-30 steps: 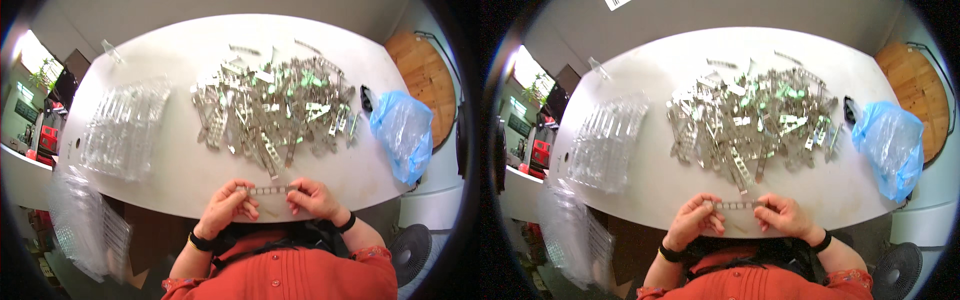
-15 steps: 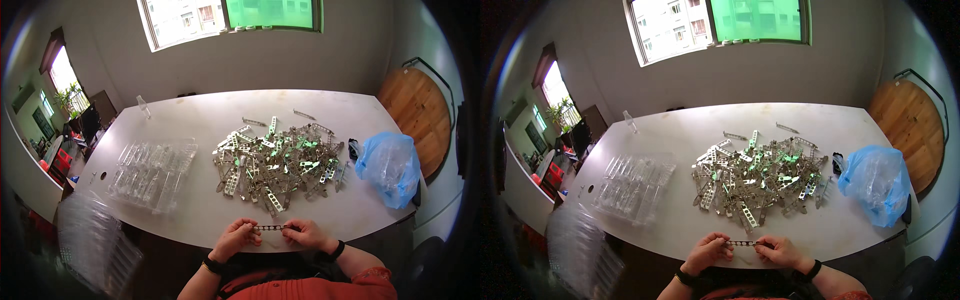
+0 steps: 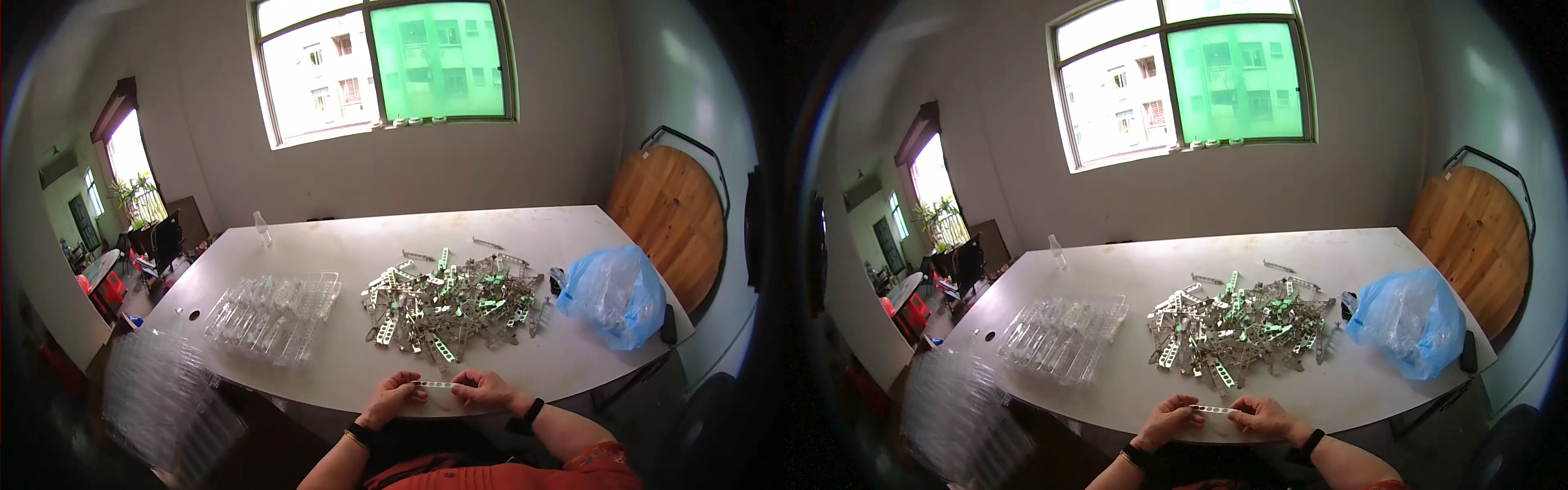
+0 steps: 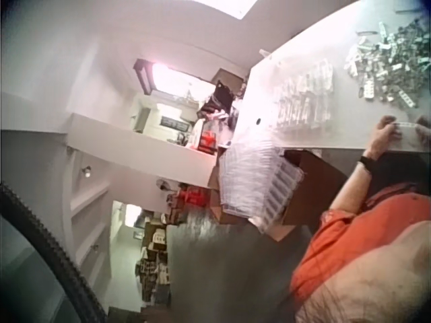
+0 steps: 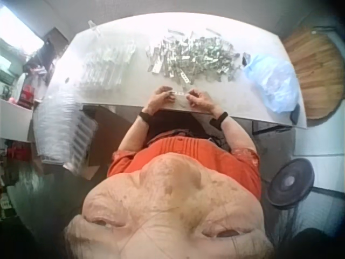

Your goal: Picking up metal brackets from a pile, inspecting them, and placing them into plastic packaging bags or trays.

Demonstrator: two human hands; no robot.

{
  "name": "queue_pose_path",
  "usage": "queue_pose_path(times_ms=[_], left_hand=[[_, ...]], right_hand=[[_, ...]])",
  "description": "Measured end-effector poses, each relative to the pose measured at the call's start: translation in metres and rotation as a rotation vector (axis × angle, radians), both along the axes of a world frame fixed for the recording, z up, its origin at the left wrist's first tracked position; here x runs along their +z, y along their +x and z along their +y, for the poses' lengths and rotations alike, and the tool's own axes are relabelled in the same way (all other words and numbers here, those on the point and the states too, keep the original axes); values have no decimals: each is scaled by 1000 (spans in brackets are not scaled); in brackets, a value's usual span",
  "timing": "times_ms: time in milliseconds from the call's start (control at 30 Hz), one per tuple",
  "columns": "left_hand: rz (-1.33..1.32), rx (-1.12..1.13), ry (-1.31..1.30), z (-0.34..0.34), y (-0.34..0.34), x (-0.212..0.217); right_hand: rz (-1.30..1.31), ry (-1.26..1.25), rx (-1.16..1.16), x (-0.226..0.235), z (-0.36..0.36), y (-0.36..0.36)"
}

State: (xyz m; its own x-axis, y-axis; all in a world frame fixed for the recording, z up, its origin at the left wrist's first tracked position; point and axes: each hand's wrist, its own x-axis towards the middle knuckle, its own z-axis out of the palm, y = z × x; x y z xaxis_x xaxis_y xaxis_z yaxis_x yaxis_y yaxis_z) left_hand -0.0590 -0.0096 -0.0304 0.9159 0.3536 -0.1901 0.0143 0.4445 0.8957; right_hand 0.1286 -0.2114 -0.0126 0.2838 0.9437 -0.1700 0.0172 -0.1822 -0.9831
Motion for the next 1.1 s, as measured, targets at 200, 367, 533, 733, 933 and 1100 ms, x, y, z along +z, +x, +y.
queue_pose_path(times_ms=[200,367,533,733,933,1100], left_hand=[[-32,8,23,-1,-1,-3],[-18,3,34,-6,-2,5],[13,35,-1,-6,-6,9],[-52,19,-27,-1,5,9],[39,85,25,-13,-1,11],[218,122,241,-19,-6,32]], right_hand=[[-22,20,-7,-4,1,0],[-28,4,-55,4,-2,-5],[-8,28,-94,6,3,-10],[-45,-14,-125,8,4,-3],[31,-34,-103,12,5,-8],[-7,-118,-71,29,9,-9]])
